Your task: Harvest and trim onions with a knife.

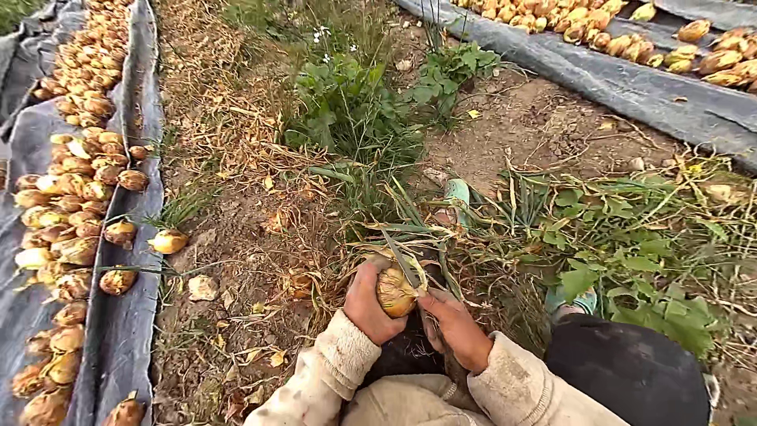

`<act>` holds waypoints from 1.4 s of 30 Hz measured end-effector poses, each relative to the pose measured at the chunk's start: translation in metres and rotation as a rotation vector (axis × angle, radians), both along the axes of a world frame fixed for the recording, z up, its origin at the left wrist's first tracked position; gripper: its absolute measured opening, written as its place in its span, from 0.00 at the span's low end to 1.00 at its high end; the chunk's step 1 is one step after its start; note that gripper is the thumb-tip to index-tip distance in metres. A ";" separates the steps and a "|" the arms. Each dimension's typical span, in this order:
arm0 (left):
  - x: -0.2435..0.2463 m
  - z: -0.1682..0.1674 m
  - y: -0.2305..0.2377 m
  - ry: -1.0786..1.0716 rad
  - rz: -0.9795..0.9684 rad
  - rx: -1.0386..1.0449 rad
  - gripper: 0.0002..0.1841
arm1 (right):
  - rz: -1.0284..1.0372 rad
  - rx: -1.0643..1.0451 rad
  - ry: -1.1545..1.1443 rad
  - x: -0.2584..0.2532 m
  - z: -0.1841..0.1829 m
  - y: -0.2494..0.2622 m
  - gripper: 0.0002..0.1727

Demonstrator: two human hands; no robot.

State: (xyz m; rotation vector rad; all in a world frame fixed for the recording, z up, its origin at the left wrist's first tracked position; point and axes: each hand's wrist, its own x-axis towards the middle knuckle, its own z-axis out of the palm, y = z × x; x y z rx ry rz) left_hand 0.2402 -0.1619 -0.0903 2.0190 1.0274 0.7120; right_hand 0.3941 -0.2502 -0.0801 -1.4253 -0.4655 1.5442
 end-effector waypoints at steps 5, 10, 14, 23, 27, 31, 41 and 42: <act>-0.020 -0.003 0.032 0.003 0.342 -0.292 0.54 | 0.187 -0.046 -0.031 -0.017 0.004 -0.010 0.25; -0.105 0.018 0.091 -1.170 0.777 -0.433 0.29 | 0.079 -0.035 -0.079 -0.006 -0.006 -0.014 0.25; -0.170 0.063 0.105 -1.475 0.437 -0.105 0.35 | 0.000 -0.002 -0.063 -0.001 -0.009 -0.009 0.23; -0.108 -0.025 0.158 0.155 0.518 -0.303 0.14 | 0.075 0.011 -0.076 -0.002 -0.014 -0.012 0.17; -0.103 -0.050 0.164 0.816 0.259 -0.454 0.18 | 0.069 0.002 -0.091 0.001 -0.015 -0.013 0.14; -0.108 -0.058 0.138 1.007 0.218 -0.575 0.37 | 0.104 0.009 -0.098 0.001 -0.013 -0.010 0.13; -0.127 -0.042 0.083 0.667 0.521 -0.234 0.49 | 0.457 -0.030 -0.363 0.007 -0.020 -0.010 0.21; -0.126 -0.034 0.085 0.583 0.539 -0.152 0.47 | 0.517 -0.031 -0.398 0.008 -0.020 -0.010 0.24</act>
